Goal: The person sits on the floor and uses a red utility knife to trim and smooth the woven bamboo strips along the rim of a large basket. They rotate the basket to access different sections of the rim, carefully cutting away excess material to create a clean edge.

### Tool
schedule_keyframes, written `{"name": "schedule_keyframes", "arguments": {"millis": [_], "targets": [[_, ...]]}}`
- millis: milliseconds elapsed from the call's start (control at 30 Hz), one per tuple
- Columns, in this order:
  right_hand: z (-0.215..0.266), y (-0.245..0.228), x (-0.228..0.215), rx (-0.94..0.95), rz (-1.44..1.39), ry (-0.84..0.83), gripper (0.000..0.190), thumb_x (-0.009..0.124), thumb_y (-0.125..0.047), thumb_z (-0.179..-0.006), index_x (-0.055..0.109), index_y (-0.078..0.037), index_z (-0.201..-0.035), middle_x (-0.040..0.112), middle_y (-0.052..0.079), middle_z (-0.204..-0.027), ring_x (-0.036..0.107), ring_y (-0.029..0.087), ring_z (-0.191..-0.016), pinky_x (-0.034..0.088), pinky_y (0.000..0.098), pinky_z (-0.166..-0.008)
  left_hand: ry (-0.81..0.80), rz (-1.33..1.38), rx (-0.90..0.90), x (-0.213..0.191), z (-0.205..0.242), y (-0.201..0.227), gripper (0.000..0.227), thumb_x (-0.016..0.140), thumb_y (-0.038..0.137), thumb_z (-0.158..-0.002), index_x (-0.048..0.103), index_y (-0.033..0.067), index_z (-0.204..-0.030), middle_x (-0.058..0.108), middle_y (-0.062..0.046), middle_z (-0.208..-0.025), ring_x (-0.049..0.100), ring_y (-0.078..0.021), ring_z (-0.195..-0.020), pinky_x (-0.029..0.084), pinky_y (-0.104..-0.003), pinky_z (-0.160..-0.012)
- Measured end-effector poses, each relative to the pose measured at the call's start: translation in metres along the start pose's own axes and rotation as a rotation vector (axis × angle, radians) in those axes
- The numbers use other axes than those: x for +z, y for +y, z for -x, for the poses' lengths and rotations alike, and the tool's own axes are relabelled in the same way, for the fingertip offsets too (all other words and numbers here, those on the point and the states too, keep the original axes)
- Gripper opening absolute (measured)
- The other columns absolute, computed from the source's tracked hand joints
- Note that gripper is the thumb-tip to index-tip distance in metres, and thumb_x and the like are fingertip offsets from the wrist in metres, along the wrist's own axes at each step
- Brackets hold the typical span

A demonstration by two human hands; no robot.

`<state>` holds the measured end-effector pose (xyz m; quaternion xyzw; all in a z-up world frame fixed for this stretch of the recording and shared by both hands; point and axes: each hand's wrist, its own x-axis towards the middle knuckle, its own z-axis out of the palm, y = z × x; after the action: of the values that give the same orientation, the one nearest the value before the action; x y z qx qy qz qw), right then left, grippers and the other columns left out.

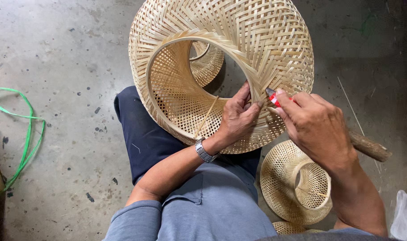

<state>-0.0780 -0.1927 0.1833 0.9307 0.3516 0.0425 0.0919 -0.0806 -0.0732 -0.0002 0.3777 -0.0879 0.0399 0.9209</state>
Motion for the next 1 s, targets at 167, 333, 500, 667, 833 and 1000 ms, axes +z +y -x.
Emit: {"name": "schedule_keyframes", "arguments": {"millis": [167, 333, 500, 667, 833, 1000], "targets": [[-0.009, 0.010, -0.006, 0.006, -0.099, -0.103, 0.032, 0.068, -0.022, -0.095, 0.073, -0.011, -0.124, 0.070, 0.009, -0.081, 0.066, 0.022, -0.065, 0.057, 0.0391, -0.062, 0.009, -0.011, 0.005, 0.000, 0.001, -0.001, 0.062, 0.055, -0.006, -0.104, 0.033, -0.0020, -0.161, 0.058, -0.008, -0.144, 0.056, -0.0031, -0.116, 0.046, -0.016, -0.097], [-0.024, 0.009, -0.022, 0.042, -0.101, -0.237, 0.030, 0.064, -0.024, -0.095, 0.075, -0.018, -0.122, 0.072, 0.008, -0.078, 0.068, 0.021, -0.062, 0.058, 0.0395, -0.059, 0.044, -0.081, -0.012, 0.001, 0.002, -0.004, 0.063, 0.056, -0.006, -0.104, 0.035, -0.0019, -0.162, 0.062, -0.008, -0.135, 0.045, -0.0007, -0.083, 0.040, -0.015, -0.070], [-0.039, 0.001, -0.039, 0.107, -0.040, -0.372, 0.027, 0.062, -0.032, -0.096, 0.076, -0.023, -0.117, 0.075, 0.007, -0.078, 0.071, 0.022, -0.066, 0.059, 0.0422, -0.064, 0.032, -0.071, 0.032, 0.001, 0.001, -0.004, 0.061, 0.056, -0.006, -0.105, 0.034, -0.0020, -0.162, 0.061, -0.007, -0.140, 0.056, 0.0016, -0.101, 0.047, -0.014, -0.085], [-0.053, -0.004, -0.052, 0.140, -0.032, -0.453, 0.029, 0.065, -0.024, -0.093, 0.075, -0.027, -0.120, 0.079, 0.005, -0.092, 0.076, 0.024, -0.074, 0.061, 0.0434, -0.071, 0.014, -0.108, 0.043, 0.001, 0.001, -0.002, 0.064, 0.055, -0.005, -0.104, 0.029, -0.0011, -0.162, 0.059, -0.007, -0.142, 0.057, -0.0001, -0.105, 0.049, -0.015, -0.088], [-0.066, -0.009, -0.060, 0.094, 0.024, -0.485, 0.034, 0.062, -0.015, -0.092, 0.076, -0.027, -0.121, 0.078, 0.008, -0.097, 0.077, 0.028, -0.082, 0.061, 0.0446, -0.079, 0.015, -0.103, 0.039, 0.000, 0.001, -0.008, 0.063, 0.054, -0.005, -0.106, 0.029, -0.0007, -0.164, 0.059, -0.011, -0.144, 0.057, -0.0048, -0.106, 0.049, -0.018, -0.088], [-0.079, -0.020, -0.069, 0.139, 0.080, -0.599, 0.027, 0.059, -0.018, -0.097, 0.077, -0.023, -0.116, 0.079, 0.009, -0.099, 0.077, 0.027, -0.088, 0.060, 0.0453, -0.088, 0.006, -0.140, 0.024, -0.001, 0.002, -0.006, 0.062, 0.053, -0.005, -0.106, 0.027, 0.0007, -0.163, 0.061, -0.013, -0.141, 0.064, -0.0090, -0.113, 0.057, -0.023, -0.092]]}}
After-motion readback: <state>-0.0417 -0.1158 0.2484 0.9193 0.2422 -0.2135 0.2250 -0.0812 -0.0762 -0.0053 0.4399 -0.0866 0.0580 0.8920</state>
